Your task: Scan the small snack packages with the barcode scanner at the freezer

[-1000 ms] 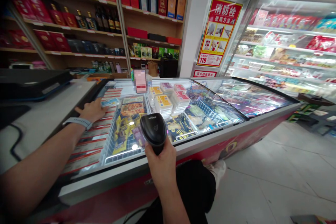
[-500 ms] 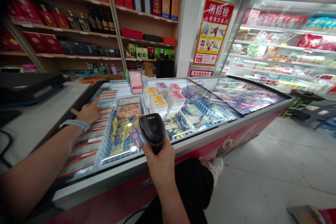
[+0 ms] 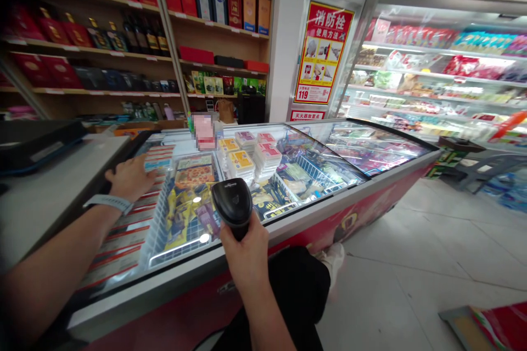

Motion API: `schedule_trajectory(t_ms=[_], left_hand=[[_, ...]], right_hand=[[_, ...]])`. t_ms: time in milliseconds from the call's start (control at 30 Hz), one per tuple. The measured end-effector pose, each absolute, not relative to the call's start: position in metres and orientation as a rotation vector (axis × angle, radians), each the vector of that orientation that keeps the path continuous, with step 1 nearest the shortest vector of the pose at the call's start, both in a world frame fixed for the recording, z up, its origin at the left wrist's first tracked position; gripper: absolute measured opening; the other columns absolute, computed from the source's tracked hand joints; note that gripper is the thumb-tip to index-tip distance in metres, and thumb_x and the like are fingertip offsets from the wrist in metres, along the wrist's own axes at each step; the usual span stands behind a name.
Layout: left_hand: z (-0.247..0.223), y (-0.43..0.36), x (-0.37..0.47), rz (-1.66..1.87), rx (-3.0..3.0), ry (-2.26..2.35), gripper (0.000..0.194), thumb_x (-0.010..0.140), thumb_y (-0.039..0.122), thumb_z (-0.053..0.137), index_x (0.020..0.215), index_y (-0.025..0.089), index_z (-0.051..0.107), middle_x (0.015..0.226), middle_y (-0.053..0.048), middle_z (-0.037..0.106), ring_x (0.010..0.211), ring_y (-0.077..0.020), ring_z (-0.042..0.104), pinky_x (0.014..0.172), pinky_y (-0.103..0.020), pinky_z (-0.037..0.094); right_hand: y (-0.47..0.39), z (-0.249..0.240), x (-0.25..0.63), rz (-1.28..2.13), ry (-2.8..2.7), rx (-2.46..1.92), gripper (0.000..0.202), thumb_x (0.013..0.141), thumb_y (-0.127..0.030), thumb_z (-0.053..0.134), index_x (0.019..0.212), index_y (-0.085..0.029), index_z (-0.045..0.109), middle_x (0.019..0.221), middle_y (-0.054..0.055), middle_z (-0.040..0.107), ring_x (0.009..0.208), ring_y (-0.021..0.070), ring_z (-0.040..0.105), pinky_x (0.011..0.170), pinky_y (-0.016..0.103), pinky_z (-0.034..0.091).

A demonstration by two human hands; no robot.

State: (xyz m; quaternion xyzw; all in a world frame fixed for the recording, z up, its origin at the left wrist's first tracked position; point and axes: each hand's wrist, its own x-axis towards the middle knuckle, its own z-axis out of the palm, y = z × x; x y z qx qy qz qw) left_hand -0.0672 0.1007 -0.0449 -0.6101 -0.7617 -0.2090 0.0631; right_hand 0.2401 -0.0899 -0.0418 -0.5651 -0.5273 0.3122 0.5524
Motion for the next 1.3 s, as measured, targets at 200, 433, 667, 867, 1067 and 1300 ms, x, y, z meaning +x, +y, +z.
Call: schedule_trajectory(t_ms=[200,433,667,867,1067,1300], left_hand=[[-0.030,0.089,-0.012,-0.703,-2.149,-2.013,0.065,0.088,0.053,0.040,0.142,0.019,0.045,0.146,-0.013,0.052,0.136,-0.0301,0.043,0.110,-0.042,0.032],[-0.017,0.070,0.069,-0.874,-2.294,-1.731,0.075,0.081,0.069,0.051,0.138,0.020,0.050,0.135,-0.013,0.060,0.126,-0.0324,0.051,0.108,-0.046,0.032],[-0.018,0.064,0.122,-1.066,-2.257,-1.740,0.092,0.076,0.069,0.062,0.149,0.021,0.035,0.145,-0.019,0.048,0.134,-0.0376,0.042,0.111,-0.054,0.027],[-0.022,0.073,0.113,-1.123,-2.239,-1.771,0.082,0.080,0.063,0.062,0.146,0.021,0.038,0.145,-0.017,0.048,0.134,-0.0354,0.044,0.110,-0.051,0.031],[-0.026,0.066,0.089,-1.107,-2.213,-1.879,0.066,0.085,0.060,0.055,0.137,0.020,0.048,0.135,-0.015,0.057,0.127,-0.0343,0.051,0.106,-0.049,0.036],[-0.028,0.056,0.115,-1.125,-2.093,-1.993,0.089,0.070,0.078,0.062,0.130,0.013,0.050,0.128,-0.020,0.059,0.124,-0.0378,0.052,0.106,-0.050,0.037]], right_hand=[[-0.088,-0.040,0.245,0.747,-1.238,-1.330,0.030,0.081,-0.038,0.066,0.097,-0.014,0.071,0.062,0.002,0.069,0.059,0.0197,0.065,0.060,0.027,0.050],[-0.089,-0.042,0.249,0.738,-1.162,-1.353,0.032,0.080,-0.043,0.067,0.096,-0.015,0.071,0.059,0.001,0.068,0.056,0.0195,0.063,0.053,0.026,0.047],[-0.091,-0.043,0.253,0.687,-1.153,-1.368,0.035,0.082,-0.044,0.067,0.100,-0.014,0.072,0.062,0.003,0.070,0.056,0.0201,0.064,0.055,0.028,0.049],[-0.091,-0.044,0.254,0.689,-1.157,-1.385,0.036,0.082,-0.043,0.067,0.102,-0.013,0.071,0.061,0.002,0.069,0.058,0.0205,0.064,0.058,0.029,0.050],[-0.090,-0.046,0.252,0.735,-1.151,-1.369,0.038,0.082,-0.045,0.066,0.100,-0.012,0.072,0.062,0.003,0.070,0.057,0.0198,0.063,0.055,0.028,0.049],[-0.089,-0.049,0.251,0.668,-1.155,-1.385,0.037,0.081,-0.046,0.066,0.099,-0.013,0.072,0.062,0.004,0.070,0.061,0.0227,0.066,0.063,0.031,0.051]])
